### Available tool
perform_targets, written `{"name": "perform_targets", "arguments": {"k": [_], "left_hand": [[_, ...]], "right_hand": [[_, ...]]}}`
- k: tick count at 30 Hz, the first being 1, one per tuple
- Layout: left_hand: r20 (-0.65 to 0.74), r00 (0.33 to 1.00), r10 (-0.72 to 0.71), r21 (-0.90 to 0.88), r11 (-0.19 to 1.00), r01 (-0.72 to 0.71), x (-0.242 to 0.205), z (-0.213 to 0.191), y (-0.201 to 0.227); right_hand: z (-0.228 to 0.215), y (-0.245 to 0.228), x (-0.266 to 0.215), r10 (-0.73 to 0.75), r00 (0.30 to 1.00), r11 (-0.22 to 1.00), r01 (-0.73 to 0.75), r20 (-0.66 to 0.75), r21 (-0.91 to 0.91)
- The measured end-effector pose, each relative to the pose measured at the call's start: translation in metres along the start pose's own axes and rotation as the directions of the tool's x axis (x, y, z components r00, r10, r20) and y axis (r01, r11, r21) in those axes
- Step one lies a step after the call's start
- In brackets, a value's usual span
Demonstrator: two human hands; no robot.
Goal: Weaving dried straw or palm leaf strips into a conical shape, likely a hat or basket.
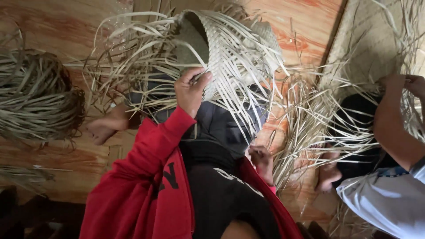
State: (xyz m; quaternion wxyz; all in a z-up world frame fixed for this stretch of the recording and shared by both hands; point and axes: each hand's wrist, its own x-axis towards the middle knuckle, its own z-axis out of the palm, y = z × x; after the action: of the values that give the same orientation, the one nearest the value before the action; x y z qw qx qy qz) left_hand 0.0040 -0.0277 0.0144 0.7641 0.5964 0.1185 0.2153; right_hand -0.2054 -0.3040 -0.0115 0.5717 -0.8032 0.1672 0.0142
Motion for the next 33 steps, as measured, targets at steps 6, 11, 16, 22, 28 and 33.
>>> {"name": "perform_targets", "arguments": {"k": [6, 11, 16, 22, 28, 33], "left_hand": [[-0.022, 1.0, -0.022, -0.08, 0.997, 0.021, 0.004, 0.002, -0.002], [0.117, 0.984, -0.138, -0.253, 0.954, 0.163, 0.005, -0.013, 0.002], [-0.009, 0.996, -0.09, -0.061, 0.994, 0.089, 0.005, -0.003, 0.001], [0.035, 0.992, -0.123, -0.057, 0.991, 0.124, 0.007, -0.003, 0.008], [0.072, 0.99, -0.119, -0.087, 0.988, 0.125, 0.005, 0.001, -0.004], [0.111, 0.97, -0.217, -0.123, 0.965, 0.23, 0.008, 0.002, 0.004]], "right_hand": [[-0.064, 0.132, -0.034, 0.22, 0.975, 0.921, -0.221, -0.037, -0.32], [-0.132, 0.297, -0.065, 0.355, 0.931, 0.92, -0.332, 0.085, -0.207], [-0.135, 0.303, -0.077, 0.382, 0.923, 0.906, -0.362, 0.054, -0.222], [-0.14, 0.303, -0.086, 0.421, 0.907, 0.879, -0.407, 0.006, -0.248], [-0.136, 0.3, -0.085, 0.454, 0.889, 0.853, -0.452, -0.055, -0.262], [-0.122, 0.297, -0.099, 0.496, 0.862, 0.823, -0.504, -0.104, -0.26]]}}
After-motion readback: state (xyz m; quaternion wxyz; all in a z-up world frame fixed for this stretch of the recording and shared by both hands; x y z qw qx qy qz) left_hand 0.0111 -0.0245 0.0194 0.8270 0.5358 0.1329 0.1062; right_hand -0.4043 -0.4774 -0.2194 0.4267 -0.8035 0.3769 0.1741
